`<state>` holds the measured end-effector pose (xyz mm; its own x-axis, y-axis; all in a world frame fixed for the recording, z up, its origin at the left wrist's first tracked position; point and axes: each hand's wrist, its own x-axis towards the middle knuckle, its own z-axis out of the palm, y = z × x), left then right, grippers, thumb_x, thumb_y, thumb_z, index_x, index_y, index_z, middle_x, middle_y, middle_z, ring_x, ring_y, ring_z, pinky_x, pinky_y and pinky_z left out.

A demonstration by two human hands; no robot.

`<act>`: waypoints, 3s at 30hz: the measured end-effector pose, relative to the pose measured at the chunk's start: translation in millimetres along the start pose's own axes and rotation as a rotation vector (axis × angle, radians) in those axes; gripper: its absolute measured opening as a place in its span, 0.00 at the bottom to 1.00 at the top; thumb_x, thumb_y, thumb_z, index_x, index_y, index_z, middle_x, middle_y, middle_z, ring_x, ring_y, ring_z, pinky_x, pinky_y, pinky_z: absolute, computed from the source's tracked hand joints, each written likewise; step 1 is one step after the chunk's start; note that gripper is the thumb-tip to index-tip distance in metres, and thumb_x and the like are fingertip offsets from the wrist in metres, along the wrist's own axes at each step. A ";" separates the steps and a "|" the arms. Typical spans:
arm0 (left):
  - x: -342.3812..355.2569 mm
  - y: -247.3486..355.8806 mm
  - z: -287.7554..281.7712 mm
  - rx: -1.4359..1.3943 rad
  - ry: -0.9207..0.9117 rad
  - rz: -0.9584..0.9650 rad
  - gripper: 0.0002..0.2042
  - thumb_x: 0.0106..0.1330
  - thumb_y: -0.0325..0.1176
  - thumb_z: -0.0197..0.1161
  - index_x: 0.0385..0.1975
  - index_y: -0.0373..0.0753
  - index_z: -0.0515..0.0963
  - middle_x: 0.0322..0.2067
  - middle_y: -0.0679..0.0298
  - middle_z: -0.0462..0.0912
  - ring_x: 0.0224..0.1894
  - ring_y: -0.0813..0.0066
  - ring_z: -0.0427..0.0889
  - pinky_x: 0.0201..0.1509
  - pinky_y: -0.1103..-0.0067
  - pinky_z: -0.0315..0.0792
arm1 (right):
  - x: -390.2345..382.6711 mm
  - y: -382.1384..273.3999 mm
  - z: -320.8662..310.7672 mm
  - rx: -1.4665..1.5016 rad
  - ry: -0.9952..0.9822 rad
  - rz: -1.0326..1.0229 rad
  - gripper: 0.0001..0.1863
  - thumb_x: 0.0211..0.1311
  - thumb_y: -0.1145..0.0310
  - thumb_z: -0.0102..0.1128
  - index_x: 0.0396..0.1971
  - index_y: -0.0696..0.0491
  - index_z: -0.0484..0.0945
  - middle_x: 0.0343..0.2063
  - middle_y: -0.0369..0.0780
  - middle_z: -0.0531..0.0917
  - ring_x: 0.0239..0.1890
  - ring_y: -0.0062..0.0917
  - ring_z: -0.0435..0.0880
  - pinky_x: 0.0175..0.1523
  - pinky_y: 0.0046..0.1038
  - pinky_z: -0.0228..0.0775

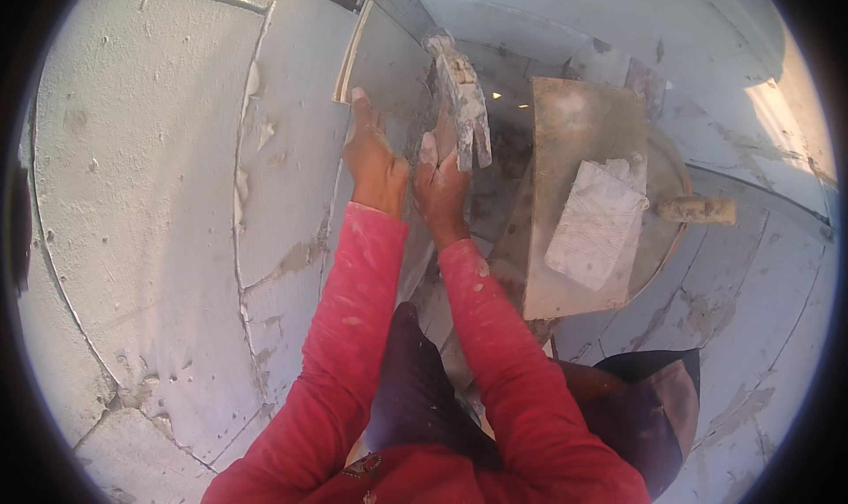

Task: The person installs white tiles on a wall using a trowel to apply adhesive and a hammer to tap them into place. They repeatedly retrieve tiles and tools from a bucket, apply adhesive to the wall, position tiles, and secure them with a hammer.

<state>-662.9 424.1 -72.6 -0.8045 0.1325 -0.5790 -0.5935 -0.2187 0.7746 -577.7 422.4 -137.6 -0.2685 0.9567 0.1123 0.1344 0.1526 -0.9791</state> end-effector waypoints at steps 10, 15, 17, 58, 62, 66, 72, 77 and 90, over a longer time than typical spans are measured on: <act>-6.6 6.1 -0.5 0.028 -0.015 0.029 0.39 0.74 0.51 0.63 0.74 0.29 0.60 0.76 0.51 0.57 0.80 0.57 0.53 0.80 0.68 0.48 | -0.4 -18.2 -3.3 -0.028 -0.068 0.094 0.23 0.75 0.59 0.56 0.54 0.64 0.72 0.35 0.57 0.83 0.39 0.55 0.83 0.46 0.44 0.75; -18.2 7.2 20.7 0.012 0.131 -0.021 0.33 0.73 0.51 0.65 0.62 0.25 0.72 0.58 0.57 0.74 0.58 0.70 0.70 0.62 0.73 0.66 | -6.8 20.9 2.1 -0.250 -0.313 0.227 0.26 0.74 0.61 0.57 0.59 0.69 0.69 0.36 0.61 0.83 0.45 0.60 0.83 0.50 0.47 0.75; -8.8 6.9 6.8 0.025 0.129 0.054 0.32 0.72 0.52 0.65 0.58 0.25 0.75 0.53 0.59 0.78 0.53 0.72 0.74 0.57 0.74 0.70 | -0.7 -12.7 -4.3 -0.158 -0.316 0.314 0.27 0.73 0.61 0.58 0.59 0.69 0.69 0.37 0.62 0.83 0.46 0.60 0.83 0.52 0.47 0.75; -22.2 19.2 13.5 0.015 0.107 0.006 0.36 0.73 0.51 0.64 0.67 0.23 0.68 0.66 0.52 0.71 0.66 0.65 0.69 0.67 0.70 0.65 | -8.9 2.3 9.0 -0.075 -0.341 0.367 0.26 0.75 0.60 0.56 0.64 0.62 0.68 0.42 0.59 0.84 0.44 0.54 0.86 0.49 0.43 0.76; -6.8 8.0 0.7 0.039 -0.006 0.096 0.38 0.73 0.52 0.64 0.68 0.23 0.66 0.67 0.52 0.70 0.67 0.66 0.67 0.67 0.68 0.65 | -9.3 -9.5 11.7 0.074 -0.065 0.178 0.22 0.76 0.58 0.56 0.55 0.63 0.72 0.37 0.56 0.83 0.40 0.40 0.82 0.47 0.39 0.74; -22.9 10.8 12.0 -0.006 0.062 -0.029 0.38 0.73 0.51 0.64 0.68 0.22 0.65 0.67 0.52 0.70 0.66 0.67 0.68 0.67 0.68 0.66 | -19.1 23.5 12.4 -0.049 -0.287 0.328 0.26 0.74 0.61 0.57 0.61 0.66 0.71 0.41 0.59 0.85 0.44 0.58 0.85 0.51 0.44 0.75; -2.5 6.0 -14.8 0.061 -0.018 0.108 0.33 0.73 0.52 0.64 0.66 0.31 0.70 0.65 0.56 0.71 0.59 0.69 0.72 0.58 0.69 0.70 | -10.8 -23.2 6.3 0.114 -0.143 0.337 0.25 0.74 0.60 0.58 0.58 0.65 0.73 0.38 0.58 0.85 0.41 0.56 0.85 0.49 0.44 0.75; -26.5 19.6 7.9 0.022 0.079 -0.040 0.31 0.73 0.50 0.65 0.64 0.30 0.72 0.64 0.56 0.71 0.58 0.66 0.73 0.51 0.69 0.75 | -25.3 37.0 27.1 0.072 -0.207 0.300 0.22 0.75 0.59 0.56 0.54 0.63 0.74 0.38 0.56 0.85 0.40 0.53 0.85 0.47 0.41 0.75; -32.0 25.2 -1.8 0.000 0.037 -0.010 0.23 0.73 0.30 0.59 0.66 0.29 0.69 0.66 0.57 0.71 0.69 0.68 0.69 0.71 0.74 0.62 | -18.4 -12.4 10.4 -0.006 -0.266 0.392 0.25 0.75 0.54 0.56 0.52 0.64 0.75 0.34 0.58 0.84 0.38 0.53 0.86 0.44 0.44 0.75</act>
<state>-652.1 412.6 -35.0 -0.7970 0.0988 -0.5958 -0.6016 -0.2177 0.7686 -584.4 400.3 -129.3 -0.4310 0.8460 -0.3140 0.2795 -0.2057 -0.9378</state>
